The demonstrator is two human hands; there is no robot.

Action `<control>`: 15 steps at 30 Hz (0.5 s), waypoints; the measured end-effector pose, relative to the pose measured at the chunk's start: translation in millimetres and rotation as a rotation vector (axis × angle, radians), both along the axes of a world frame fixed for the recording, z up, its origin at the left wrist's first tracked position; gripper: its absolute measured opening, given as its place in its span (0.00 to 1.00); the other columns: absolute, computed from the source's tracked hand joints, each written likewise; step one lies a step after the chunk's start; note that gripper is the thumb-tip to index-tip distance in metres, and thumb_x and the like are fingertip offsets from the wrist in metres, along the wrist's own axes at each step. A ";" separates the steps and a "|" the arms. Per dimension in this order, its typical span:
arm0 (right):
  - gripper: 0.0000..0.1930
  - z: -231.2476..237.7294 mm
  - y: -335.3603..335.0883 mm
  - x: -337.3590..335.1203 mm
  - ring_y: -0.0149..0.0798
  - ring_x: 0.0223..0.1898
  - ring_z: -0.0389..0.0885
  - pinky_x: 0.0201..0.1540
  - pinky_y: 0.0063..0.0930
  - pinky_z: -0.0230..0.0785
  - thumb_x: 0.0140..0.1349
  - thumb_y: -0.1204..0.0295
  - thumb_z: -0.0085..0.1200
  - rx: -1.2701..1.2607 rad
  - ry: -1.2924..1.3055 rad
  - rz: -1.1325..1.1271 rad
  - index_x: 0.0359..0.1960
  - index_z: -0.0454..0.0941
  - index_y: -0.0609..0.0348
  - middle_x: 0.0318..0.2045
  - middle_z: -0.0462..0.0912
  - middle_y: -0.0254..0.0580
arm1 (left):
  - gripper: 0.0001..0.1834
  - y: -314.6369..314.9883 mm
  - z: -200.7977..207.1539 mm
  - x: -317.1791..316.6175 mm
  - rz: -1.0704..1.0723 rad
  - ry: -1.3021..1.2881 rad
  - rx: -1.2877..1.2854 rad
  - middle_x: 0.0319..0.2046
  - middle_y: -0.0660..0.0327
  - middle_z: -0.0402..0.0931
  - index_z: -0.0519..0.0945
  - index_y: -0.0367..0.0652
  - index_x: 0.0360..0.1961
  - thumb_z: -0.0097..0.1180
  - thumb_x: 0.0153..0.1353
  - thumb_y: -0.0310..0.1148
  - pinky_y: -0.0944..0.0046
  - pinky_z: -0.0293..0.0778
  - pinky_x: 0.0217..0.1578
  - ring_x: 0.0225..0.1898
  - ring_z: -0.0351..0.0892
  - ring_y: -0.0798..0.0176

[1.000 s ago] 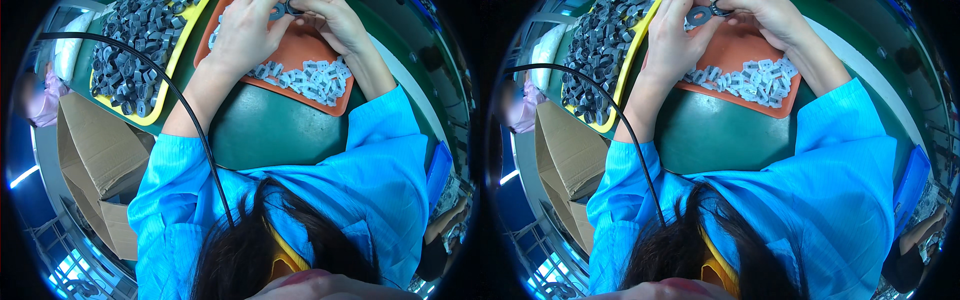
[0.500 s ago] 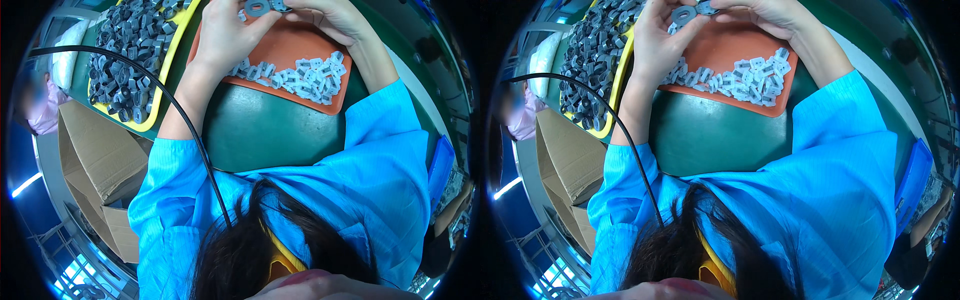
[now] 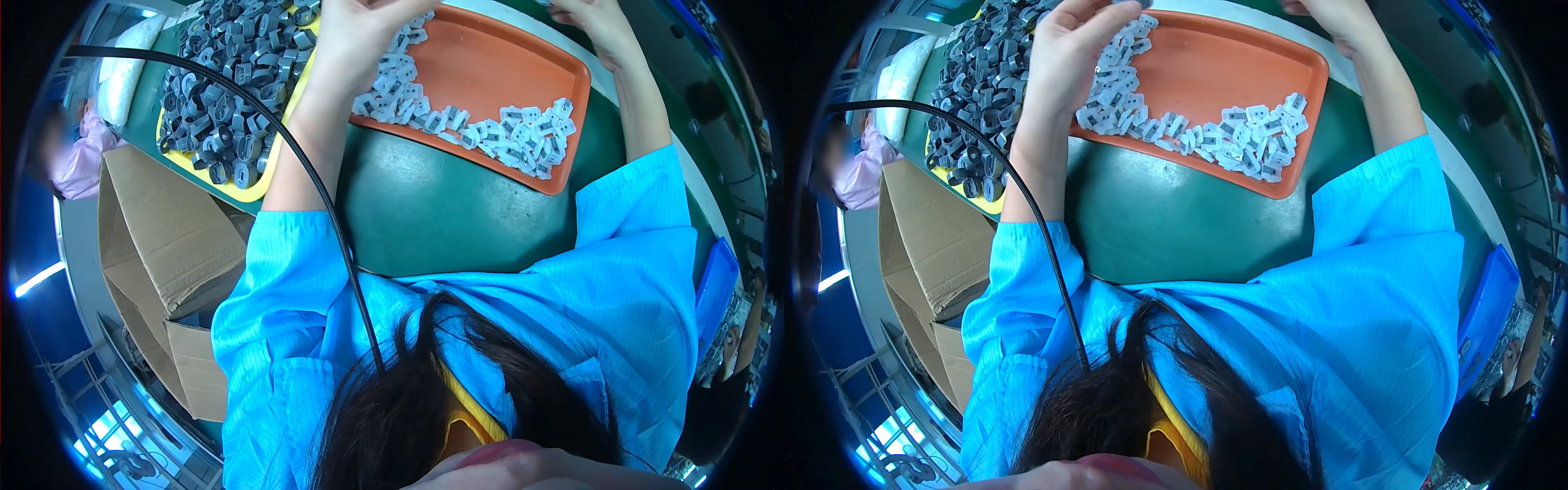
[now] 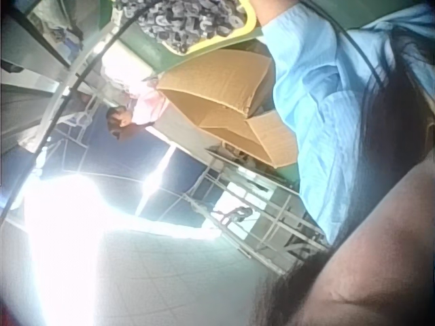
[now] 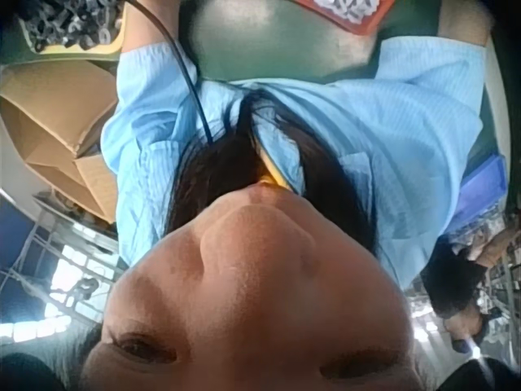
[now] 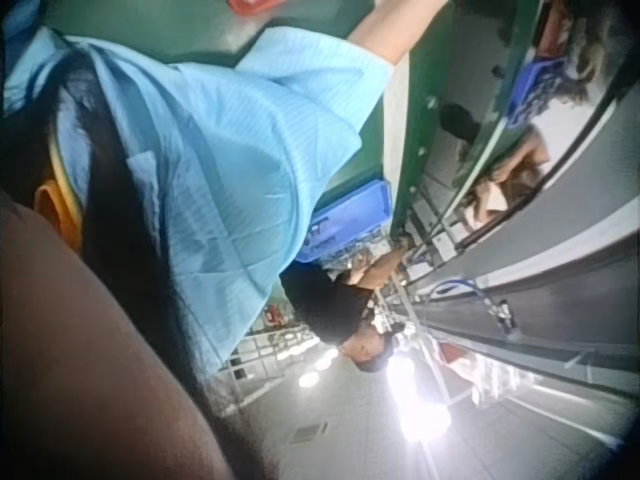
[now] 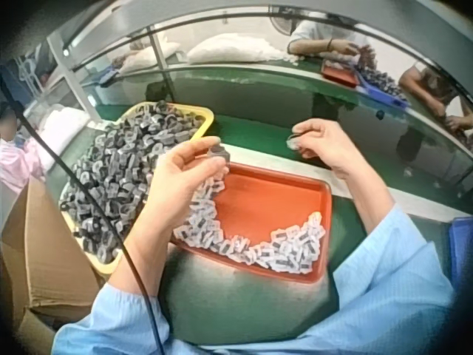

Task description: Manually assembling small grey plastic components by fitting them together.

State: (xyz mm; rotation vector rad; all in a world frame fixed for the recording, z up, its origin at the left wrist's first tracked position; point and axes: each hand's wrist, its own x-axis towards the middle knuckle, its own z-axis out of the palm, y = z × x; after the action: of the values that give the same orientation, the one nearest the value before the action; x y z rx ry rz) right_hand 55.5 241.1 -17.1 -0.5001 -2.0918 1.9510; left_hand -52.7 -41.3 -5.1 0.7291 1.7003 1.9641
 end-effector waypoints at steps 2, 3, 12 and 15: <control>0.15 -14.1 14.8 -4.6 0.38 0.36 0.87 0.44 0.29 0.79 0.60 0.74 0.62 0.542 -0.080 -0.192 0.48 0.83 0.68 0.38 0.89 0.47 | 0.22 -7.7 -4.9 -9.2 0.017 -0.060 0.081 0.44 0.54 0.84 0.78 0.28 0.58 0.64 0.64 0.23 0.67 0.79 0.48 0.44 0.85 0.63; 0.15 -15.9 14.6 -6.6 0.38 0.36 0.87 0.44 0.29 0.79 0.60 0.74 0.62 0.540 -0.080 -0.178 0.48 0.83 0.68 0.38 0.89 0.47 | 0.22 -10.3 -5.6 -11.3 0.031 -0.063 0.079 0.44 0.54 0.84 0.78 0.28 0.58 0.64 0.64 0.23 0.67 0.79 0.48 0.44 0.85 0.63; 0.12 24.1 -95.3 -1.5 0.32 0.31 0.84 0.38 0.30 0.76 0.63 0.68 0.61 0.668 0.024 0.089 0.34 0.86 0.68 0.28 0.88 0.45 | 0.26 -10.0 -23.3 -23.9 0.048 0.046 -0.008 0.46 0.55 0.84 0.75 0.27 0.61 0.63 0.60 0.19 0.69 0.79 0.47 0.44 0.85 0.66; 0.08 11.2 -144.4 -1.0 0.42 0.38 0.86 0.48 0.39 0.79 0.61 0.68 0.65 1.058 0.098 0.329 0.35 0.90 0.60 0.29 0.88 0.44 | 0.26 -12.1 -22.4 -21.8 0.067 0.022 0.025 0.45 0.55 0.84 0.75 0.28 0.61 0.62 0.60 0.17 0.69 0.80 0.47 0.44 0.85 0.66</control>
State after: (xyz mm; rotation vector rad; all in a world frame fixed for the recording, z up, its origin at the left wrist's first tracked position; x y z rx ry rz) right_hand 54.4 96.7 -5.9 0.1671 -2.8233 0.6849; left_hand -74.5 -53.4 -27.5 0.7138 1.7369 2.0326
